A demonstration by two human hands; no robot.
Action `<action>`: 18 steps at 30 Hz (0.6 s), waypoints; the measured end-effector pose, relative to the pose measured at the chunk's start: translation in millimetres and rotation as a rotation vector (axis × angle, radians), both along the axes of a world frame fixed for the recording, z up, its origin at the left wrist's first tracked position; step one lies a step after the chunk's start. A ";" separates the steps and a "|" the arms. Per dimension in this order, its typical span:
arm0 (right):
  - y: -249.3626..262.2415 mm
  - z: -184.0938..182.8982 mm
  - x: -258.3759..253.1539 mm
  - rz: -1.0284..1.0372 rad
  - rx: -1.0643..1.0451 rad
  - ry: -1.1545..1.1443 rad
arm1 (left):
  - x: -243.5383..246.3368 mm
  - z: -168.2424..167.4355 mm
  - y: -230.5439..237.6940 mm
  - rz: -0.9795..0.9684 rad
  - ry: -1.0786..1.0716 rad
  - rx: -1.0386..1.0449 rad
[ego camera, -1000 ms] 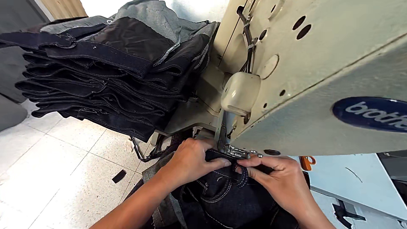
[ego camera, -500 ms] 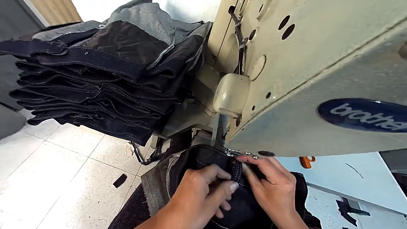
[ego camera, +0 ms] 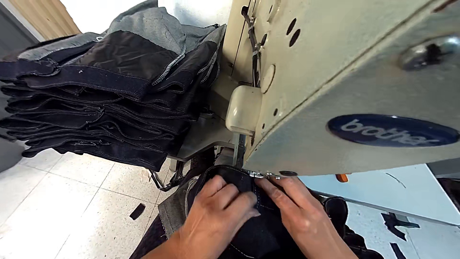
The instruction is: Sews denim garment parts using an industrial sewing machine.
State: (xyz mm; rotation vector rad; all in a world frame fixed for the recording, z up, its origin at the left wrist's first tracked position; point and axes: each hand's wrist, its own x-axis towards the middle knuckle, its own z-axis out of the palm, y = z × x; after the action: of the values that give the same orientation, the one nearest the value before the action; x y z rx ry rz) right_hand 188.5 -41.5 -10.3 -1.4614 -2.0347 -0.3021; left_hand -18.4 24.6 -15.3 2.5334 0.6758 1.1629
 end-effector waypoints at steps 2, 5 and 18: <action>2.1 -1.0 2.1 0.025 0.002 0.036 | -7.7 1.2 15.8 -0.143 0.117 0.247; -0.2 -9.6 13.4 -0.008 -0.058 0.278 | -10.0 -1.3 33.6 -0.274 0.198 0.349; 10.3 -17.6 36.0 -0.096 -0.122 0.405 | 0.6 2.8 20.4 -0.101 0.211 0.277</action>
State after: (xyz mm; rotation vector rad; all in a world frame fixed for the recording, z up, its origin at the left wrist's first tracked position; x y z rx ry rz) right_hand 224.5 -31.3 -27.9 -1.5506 -1.6846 0.0785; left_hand -17.9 45.0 -12.5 2.9148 0.4518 1.0261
